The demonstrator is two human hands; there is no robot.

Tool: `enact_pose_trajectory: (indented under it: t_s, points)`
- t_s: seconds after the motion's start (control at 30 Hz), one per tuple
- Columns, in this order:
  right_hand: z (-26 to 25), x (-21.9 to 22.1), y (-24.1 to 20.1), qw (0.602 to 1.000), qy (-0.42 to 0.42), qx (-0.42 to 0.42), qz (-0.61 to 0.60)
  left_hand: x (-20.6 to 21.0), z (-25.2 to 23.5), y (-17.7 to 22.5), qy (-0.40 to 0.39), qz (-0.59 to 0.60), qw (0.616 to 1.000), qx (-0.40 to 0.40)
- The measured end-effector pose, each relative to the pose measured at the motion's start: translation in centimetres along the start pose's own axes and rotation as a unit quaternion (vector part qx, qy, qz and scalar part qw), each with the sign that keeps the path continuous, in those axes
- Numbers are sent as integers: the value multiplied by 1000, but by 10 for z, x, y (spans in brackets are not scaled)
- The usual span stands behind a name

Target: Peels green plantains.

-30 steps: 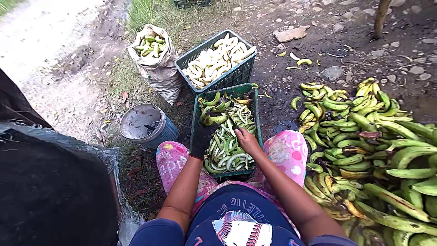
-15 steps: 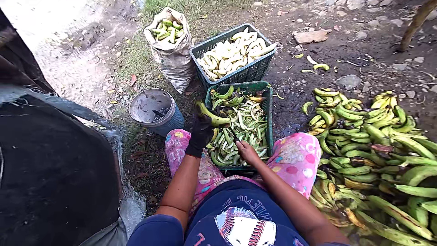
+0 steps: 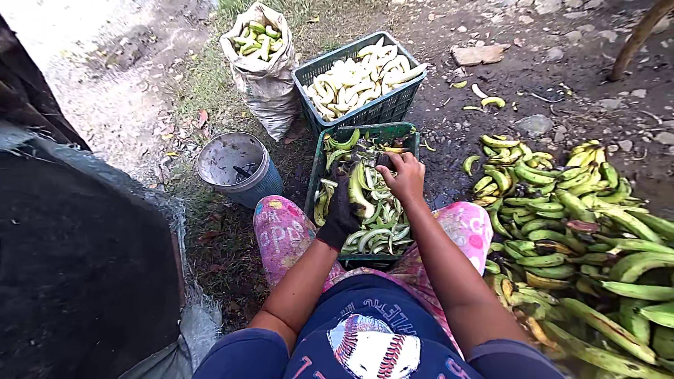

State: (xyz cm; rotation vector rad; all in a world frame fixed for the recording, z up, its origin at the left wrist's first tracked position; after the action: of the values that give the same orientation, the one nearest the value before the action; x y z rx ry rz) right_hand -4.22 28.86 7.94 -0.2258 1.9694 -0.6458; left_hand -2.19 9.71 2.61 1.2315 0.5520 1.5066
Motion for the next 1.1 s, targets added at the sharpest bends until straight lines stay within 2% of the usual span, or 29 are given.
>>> enact_pose_trajectory:
  t_s: [0.07,0.13,0.2,0.27,0.37,0.43,0.5,0.57,0.63,0.7,0.8,0.87,0.93,0.97,1.0,1.03,1.1]
  points:
    - [-3,-6,0,997,5,63,-35,-3,1,-9,1,77,997,-18]
    - [9,-5,-12,994,-42,56,-88,-20,-8,-5,7,60,998,10]
    - [39,4,-28,985,-107,12,-134,-43,-21,14,28,-41,994,102]
    - [67,13,-36,978,-138,-33,-154,-61,-27,42,97,-186,955,211]
    - [76,12,-44,977,-121,-83,-152,-46,-18,76,119,-267,917,273]
    - [54,3,-43,981,-93,-128,-114,-32,-6,72,74,-326,900,279]
    - [20,-10,-39,984,-19,-168,-53,-19,5,57,-2,-378,886,270]
    - [-2,-20,-37,982,60,-178,1,-15,5,34,-69,-277,940,188]
    - [-3,-17,-41,981,84,-173,34,-30,-2,15,-73,-213,965,131]
    - [6,-2,-39,987,57,-147,40,-48,-9,9,-92,-255,955,119]
    - [16,26,-19,994,-13,-96,39,-58,-16,-5,-119,-192,974,19]
    - [21,41,-3,998,-44,-34,35,-66,-24,-17,-128,-179,975,-21]
    - [21,44,33,991,-57,121,-6,-65,-23,-26,-143,-146,978,-43]
    - [19,40,58,976,-57,208,-37,-59,-18,-33,-153,-110,980,-62]
    - [18,35,78,962,-57,259,-56,-54,-15,-39,-156,-70,982,-75]
    - [17,29,88,956,-66,278,-62,-52,-14,-40,-148,-46,985,-71]
    - [20,21,80,959,-111,255,-63,-53,-15,-32,-86,-82,992,-34]
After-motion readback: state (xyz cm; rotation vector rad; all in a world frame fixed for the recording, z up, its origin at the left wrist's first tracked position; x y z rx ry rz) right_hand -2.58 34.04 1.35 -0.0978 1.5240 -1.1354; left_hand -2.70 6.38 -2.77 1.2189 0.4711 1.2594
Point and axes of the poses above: each hand's wrist, its own z-axis away from the middle knuckle, its own x-axis out of the palm, y = z × x, the point moved 8 cm from there along -z, towards the middle knuckle, and after that the axes turned 7 degrees about y, right-handed, at the moved point
